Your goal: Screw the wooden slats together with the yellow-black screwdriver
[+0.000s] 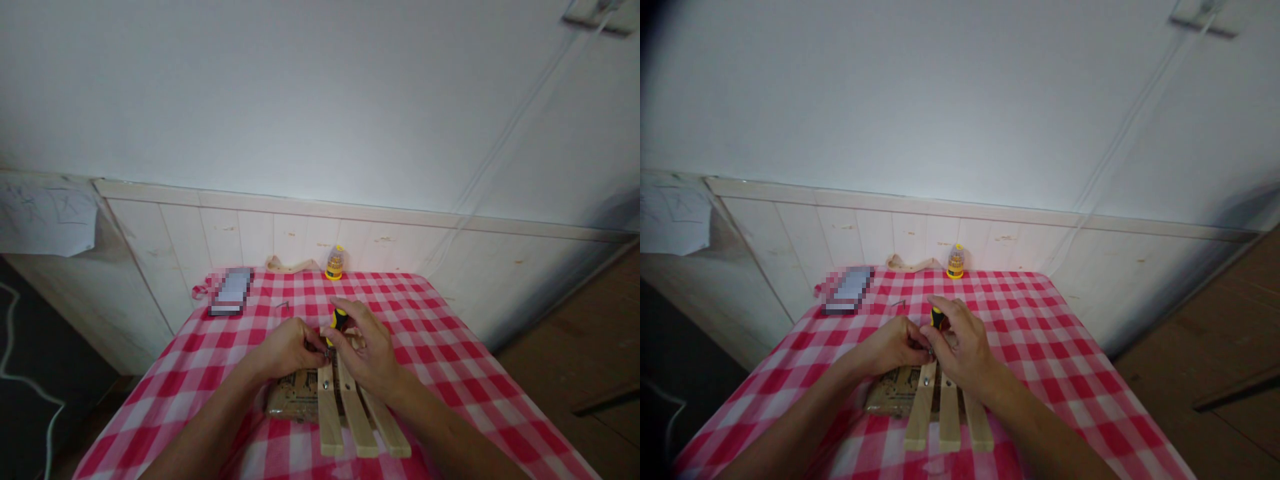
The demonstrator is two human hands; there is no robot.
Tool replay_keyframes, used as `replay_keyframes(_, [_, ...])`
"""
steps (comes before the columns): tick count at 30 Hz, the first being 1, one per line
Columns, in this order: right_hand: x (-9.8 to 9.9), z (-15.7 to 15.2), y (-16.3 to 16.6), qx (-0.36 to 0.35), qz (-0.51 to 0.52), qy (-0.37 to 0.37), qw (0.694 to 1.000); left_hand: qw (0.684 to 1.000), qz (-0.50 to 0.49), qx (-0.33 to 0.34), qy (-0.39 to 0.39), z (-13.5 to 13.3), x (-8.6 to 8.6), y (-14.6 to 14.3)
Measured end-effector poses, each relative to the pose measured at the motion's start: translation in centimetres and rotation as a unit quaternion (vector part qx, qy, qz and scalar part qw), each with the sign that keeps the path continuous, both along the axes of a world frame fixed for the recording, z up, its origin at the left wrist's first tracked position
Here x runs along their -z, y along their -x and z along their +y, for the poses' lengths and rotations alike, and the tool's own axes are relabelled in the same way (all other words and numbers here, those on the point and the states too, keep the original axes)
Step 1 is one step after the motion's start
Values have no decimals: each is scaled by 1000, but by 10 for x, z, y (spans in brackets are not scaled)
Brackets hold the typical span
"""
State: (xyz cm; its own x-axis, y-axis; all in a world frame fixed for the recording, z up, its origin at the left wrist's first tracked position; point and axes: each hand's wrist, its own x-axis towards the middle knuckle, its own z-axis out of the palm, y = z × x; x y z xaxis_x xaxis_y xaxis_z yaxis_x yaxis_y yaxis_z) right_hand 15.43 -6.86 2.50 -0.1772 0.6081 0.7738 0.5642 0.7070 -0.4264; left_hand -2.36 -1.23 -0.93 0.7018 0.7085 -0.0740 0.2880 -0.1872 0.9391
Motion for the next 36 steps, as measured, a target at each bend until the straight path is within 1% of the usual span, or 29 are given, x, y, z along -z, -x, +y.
replay_keyframes(3, [-2,-4,-1,-31,1,17,999,1000,-11,10,9,0,-2,-1])
replay_keyframes(5, [-1,-6,-2,-39,4,28,999,1000,-14,14,15,-1,-3,-1])
replay_keyframes(9, [3,-5,-4,-33,13,32,999,1000,-7,5,17,-1,-4,-1])
replay_keyframes(18, [4,-4,1,-20,-12,-13,1000,1000,1,-10,-9,0,-2,1])
replay_keyframes(22, [5,-3,3,-16,4,-3,1000,1000,-5,-14,-13,0,-2,0])
replay_keyframes(27, [4,1,2,-25,34,1,999,1000,-9,-13,4,0,-3,0])
replay_keyframes(34, [6,3,-2,-7,26,1,1000,1000,-6,-12,-8,1,-1,-1])
replay_keyframes(36, [6,1,-3,-13,20,4,1000,1000,-7,-13,-15,2,-1,-1])
